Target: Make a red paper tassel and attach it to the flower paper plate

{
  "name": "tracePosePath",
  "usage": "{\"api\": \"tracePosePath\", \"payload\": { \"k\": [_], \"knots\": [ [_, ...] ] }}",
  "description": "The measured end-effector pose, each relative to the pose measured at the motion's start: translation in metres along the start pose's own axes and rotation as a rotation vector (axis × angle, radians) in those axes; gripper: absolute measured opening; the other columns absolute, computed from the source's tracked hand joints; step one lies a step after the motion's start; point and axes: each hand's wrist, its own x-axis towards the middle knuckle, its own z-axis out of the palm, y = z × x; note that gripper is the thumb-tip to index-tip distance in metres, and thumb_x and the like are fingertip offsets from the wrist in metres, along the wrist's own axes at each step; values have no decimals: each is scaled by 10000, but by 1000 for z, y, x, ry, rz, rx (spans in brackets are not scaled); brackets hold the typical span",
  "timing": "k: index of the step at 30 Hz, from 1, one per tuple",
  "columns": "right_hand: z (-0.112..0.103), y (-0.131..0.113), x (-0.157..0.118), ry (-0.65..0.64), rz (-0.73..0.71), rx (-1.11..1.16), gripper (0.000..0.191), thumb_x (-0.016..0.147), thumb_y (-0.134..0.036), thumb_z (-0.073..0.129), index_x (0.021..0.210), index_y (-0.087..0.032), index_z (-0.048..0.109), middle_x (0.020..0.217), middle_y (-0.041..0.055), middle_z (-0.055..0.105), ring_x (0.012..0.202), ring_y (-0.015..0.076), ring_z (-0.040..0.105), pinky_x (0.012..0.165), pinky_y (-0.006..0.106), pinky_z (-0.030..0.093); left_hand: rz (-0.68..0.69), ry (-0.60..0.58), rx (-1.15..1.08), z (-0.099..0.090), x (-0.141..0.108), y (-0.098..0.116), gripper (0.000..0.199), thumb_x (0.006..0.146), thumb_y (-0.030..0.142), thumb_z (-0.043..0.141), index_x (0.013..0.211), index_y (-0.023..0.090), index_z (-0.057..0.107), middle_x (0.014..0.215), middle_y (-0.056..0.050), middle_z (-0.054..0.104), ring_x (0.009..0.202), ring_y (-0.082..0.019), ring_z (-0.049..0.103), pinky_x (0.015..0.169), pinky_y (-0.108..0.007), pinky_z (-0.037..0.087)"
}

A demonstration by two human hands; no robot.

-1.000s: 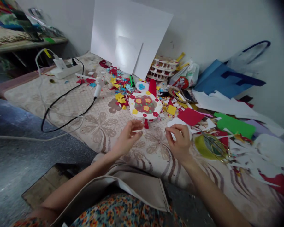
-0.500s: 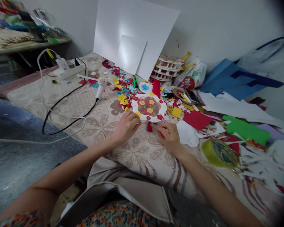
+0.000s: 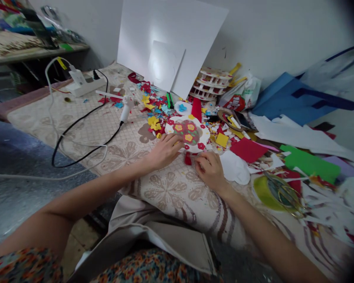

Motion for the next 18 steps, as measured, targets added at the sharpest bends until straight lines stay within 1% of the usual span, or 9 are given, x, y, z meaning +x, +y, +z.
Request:
{"api": "tracePosePath", "payload": {
  "k": [5, 7, 10, 12, 15, 18],
  "knots": [
    [-3, -5, 1, -46, 61, 59, 121, 821, -119, 544, 857, -212, 612, 889, 70, 588, 874, 226, 545, 763, 391, 440, -5, -1, -63, 2, 1, -2, 241, 874, 148, 523, 1103, 191, 585, 1195, -113, 582, 1150, -283, 458, 930, -418, 343],
    [-6, -7, 1, -36, 87, 90, 130, 814, -118, 544, 862, -217, 614, 894, 68, 588, 871, 227, 550, 762, 395, 442, -19, 15, -62, 1, 0, 1, 237, 874, 146, 523, 1099, 190, 584, 1183, -107, 587, 1136, -272, 471, 940, -413, 352],
    [-13, -13, 1, 29, 122, 117, 141, 803, -116, 555, 868, -228, 612, 884, 60, 584, 851, 222, 557, 748, 391, 452, -55, 73, -95, -2, -6, 11, 230, 880, 159, 511, 1098, 188, 580, 1131, -105, 595, 1083, -252, 501, 937, -404, 377],
    [-20, -17, 2, 69, 139, 116, 159, 797, -107, 567, 878, -239, 605, 879, 53, 576, 837, 218, 559, 742, 389, 462, -70, 103, -184, -5, -11, 21, 241, 867, 172, 530, 1102, 193, 579, 1105, -105, 589, 1057, -245, 511, 926, -400, 397],
    [-30, -24, 2, 98, 151, 124, 200, 791, -85, 577, 904, -249, 593, 872, 49, 566, 824, 215, 558, 729, 387, 475, -60, 108, -322, -8, -16, 34, 258, 839, 216, 585, 1096, 194, 586, 1092, -110, 570, 1037, -245, 515, 904, -395, 417],
    [-37, -30, 2, 104, 154, 148, 231, 783, -70, 586, 933, -245, 592, 876, 52, 565, 820, 216, 557, 714, 387, 481, -21, 110, -360, -9, -16, 41, 215, 849, 247, 594, 1054, 184, 605, 1055, -110, 569, 1019, -237, 516, 885, -379, 415]
  ]
}}
